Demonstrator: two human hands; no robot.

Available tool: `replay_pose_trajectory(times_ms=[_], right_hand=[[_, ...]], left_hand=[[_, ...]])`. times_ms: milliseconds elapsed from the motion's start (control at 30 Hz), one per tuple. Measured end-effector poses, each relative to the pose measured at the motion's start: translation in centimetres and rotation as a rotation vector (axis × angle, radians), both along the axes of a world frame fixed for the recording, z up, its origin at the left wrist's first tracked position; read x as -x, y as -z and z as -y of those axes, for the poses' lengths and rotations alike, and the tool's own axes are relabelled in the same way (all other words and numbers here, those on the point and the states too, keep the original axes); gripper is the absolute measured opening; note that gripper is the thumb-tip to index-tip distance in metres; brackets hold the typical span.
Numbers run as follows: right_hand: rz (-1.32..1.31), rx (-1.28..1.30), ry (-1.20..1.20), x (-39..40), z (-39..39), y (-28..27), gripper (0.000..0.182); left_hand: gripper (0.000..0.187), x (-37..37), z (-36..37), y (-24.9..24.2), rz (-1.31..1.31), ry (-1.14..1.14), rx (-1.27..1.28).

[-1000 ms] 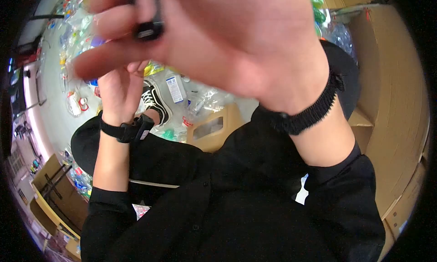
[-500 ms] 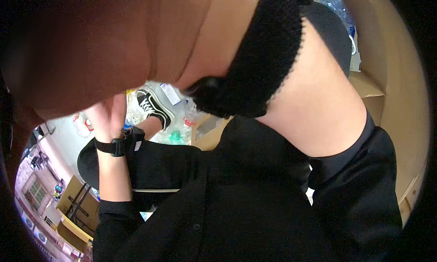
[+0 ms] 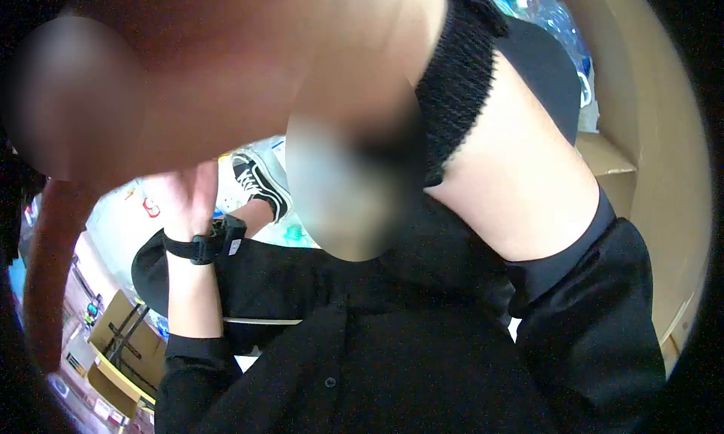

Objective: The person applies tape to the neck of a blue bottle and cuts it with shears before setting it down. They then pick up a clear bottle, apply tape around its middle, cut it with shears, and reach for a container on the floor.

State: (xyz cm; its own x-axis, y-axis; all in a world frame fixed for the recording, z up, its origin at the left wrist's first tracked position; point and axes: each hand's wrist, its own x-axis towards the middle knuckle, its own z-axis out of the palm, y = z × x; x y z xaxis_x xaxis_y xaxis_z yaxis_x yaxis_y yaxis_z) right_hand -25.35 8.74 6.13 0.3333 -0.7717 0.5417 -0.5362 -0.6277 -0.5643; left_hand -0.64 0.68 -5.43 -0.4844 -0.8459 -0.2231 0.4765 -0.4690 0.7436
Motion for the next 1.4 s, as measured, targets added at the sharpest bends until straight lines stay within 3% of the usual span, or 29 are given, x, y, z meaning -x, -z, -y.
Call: replay_pose_trajectory(times_ms=[67, 133, 200, 267, 300, 367, 467, 600, 767, 867, 967, 1000, 1067, 1100, 1200, 1267, 1300, 1333, 1400], right_hand=[[-0.016, 0.101, 0.069, 0.0, 0.9, 0.1, 0.024], [0.028, 0.122, 0.112, 0.1, 2.3, 0.5, 0.024], [0.145, 0.095, 0.145, -0.3, 3.6, 0.5, 0.023], [0.679, -0.42, 0.124, -1.0, 1.7, -0.3, 0.051], [0.676, -0.419, 0.12, -1.8, 2.5, 0.6, 0.051], [0.629, -0.545, 0.405, -4.3, 4.9, 3.9, 0.034], [0.598, -0.541, 0.282, -5.6, 3.6, 5.0, 0.032], [0.328, -0.302, 0.42, -7.2, 2.8, 5.5, 0.027], [0.392, -0.431, 0.341, -7.9, 2.8, 5.1, 0.03], [0.446, -0.354, 0.353, -8.5, 2.1, 4.5, 0.029], [0.476, -0.107, 0.597, -9.1, 0.8, 2.1, 0.023], [0.478, -0.104, 0.576, -8.4, 0.1, 0.0, 0.023], [0.711, -0.873, 0.155, -6.9, -1.2, -3.9, 0.041], [0.722, -1.034, -0.054, -6.9, -1.3, -3.9, 0.041], [0.681, -1.13, -0.291, -8.6, -0.9, -1.4, 0.039], [0.642, -1.107, -0.383, -9.7, -0.3, -0.4, 0.038], [0.624, -1.112, -0.421, -10.0, -0.4, -0.2, 0.038], [0.624, -1.108, -0.487, -9.7, -0.8, -0.5, 0.037], [0.596, -1.057, -0.659, -7.6, -2.0, -2.1, 0.036]], left_hand=[[0.041, 1.4, -1.0, -2.1, -0.262, 0.332, 0.098], [0.038, 3.2, -1.6, -4.1, 0.193, 0.074, 0.089], [0.044, 3.5, -1.5, -4.7, 0.168, 0.102, 0.105], [0.048, 3.7, -1.8, -5.1, 0.189, 0.105, 0.12], [0.048, 3.6, -2.0, -5.1, 0.185, 0.085, 0.091], [0.048, 4.1, -2.1, -5.1, 0.189, 0.026, 0.061], [0.045, 3.7, -1.6, -4.5, 0.182, -0.007, 0.044], [0.038, 2.7, -1.4, -3.4, 0.141, -0.048, -0.13], [0.037, 3.0, -1.2, -3.2, 0.099, -0.005, -0.061], [0.042, 2.8, -0.9, -3.8, 0.096, 0.034, 0.018], [0.045, 2.8, -0.7, -3.2, 0.084, -0.049, 0.037], [0.046, 2.5, -0.6, -2.8, 0.083, -0.074, 0.035], [0.049, 1.7, 0.6, -1.4, 0.214, -0.059, -0.021], [0.05, 1.9, 1.8, -0.9, 0.217, -0.023, -0.069], [0.047, 0.8, 0.8, -0.3, 0.224, 0.019, -0.126], [0.049, 0.4, 1.7, -2.8, 0.122, -0.127, -0.374], [0.041, 0.9, 2.1, 0.3, -0.028, -0.067, -0.105], [0.041, 2.5, 1.1, -1.0, 0.092, -0.195, -0.117], [0.041, 2.7, 1.0, -1.4, 0.086, -0.168, -0.08]])
